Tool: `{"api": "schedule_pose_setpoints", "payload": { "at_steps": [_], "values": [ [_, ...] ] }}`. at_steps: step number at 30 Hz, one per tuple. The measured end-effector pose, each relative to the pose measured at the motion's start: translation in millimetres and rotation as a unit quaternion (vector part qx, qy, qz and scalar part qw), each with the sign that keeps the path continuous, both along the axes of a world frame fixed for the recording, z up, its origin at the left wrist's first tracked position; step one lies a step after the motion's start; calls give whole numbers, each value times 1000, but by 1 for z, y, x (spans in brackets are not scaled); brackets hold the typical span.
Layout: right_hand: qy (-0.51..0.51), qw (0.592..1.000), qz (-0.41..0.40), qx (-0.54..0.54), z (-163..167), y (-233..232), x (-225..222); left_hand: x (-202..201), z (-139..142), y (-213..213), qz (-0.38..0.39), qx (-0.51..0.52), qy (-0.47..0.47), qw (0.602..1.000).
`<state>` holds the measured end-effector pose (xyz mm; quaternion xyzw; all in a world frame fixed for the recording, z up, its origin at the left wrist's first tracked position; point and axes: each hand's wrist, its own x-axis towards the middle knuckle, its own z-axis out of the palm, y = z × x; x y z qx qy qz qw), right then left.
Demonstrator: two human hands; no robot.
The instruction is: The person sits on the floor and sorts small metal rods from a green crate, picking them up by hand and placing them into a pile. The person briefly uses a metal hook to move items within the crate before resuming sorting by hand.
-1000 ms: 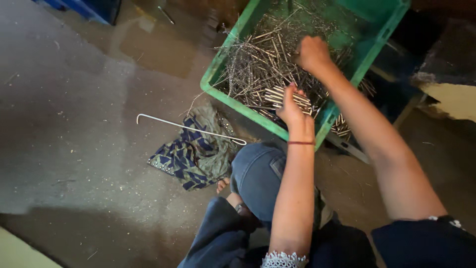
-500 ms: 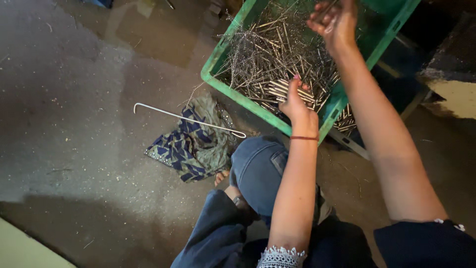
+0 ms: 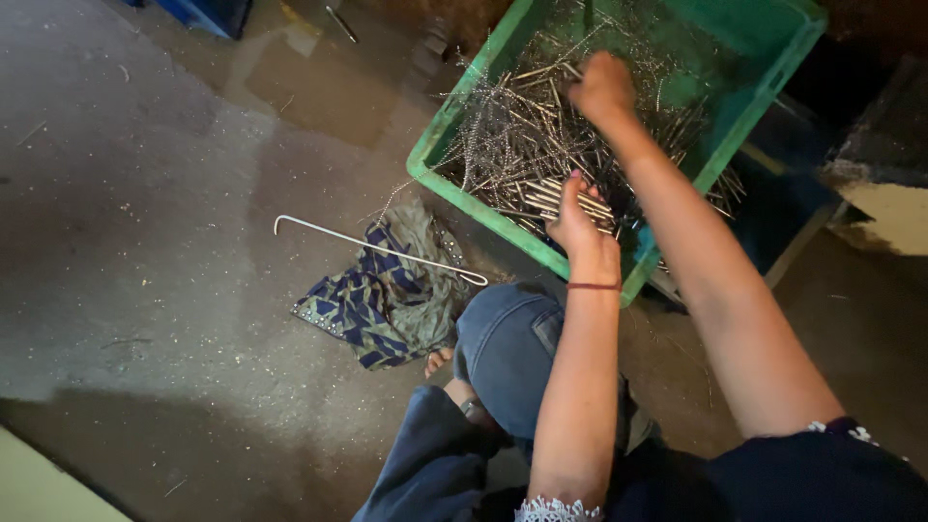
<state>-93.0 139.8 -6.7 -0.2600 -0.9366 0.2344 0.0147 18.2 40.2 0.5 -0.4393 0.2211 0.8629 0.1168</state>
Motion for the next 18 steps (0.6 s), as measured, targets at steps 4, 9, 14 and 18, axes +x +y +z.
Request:
{"api": "schedule_pose_setpoints", "payload": {
  "at_steps": [4,9,14,18],
  "values": [
    [-43,997,-31,48,0,2,1,1,-2,2,18,-12,2,1000],
    [-77,983,66,153,-4,-6,1,3,3,3,7,-8,5,1000],
    [327,941,46,-74,7,3,9,4,14,-4,-20,1,24,1000],
    [420,771,-45,-476,28,24,25,4,19,-6,-10,3,32,999]
  ]
}}
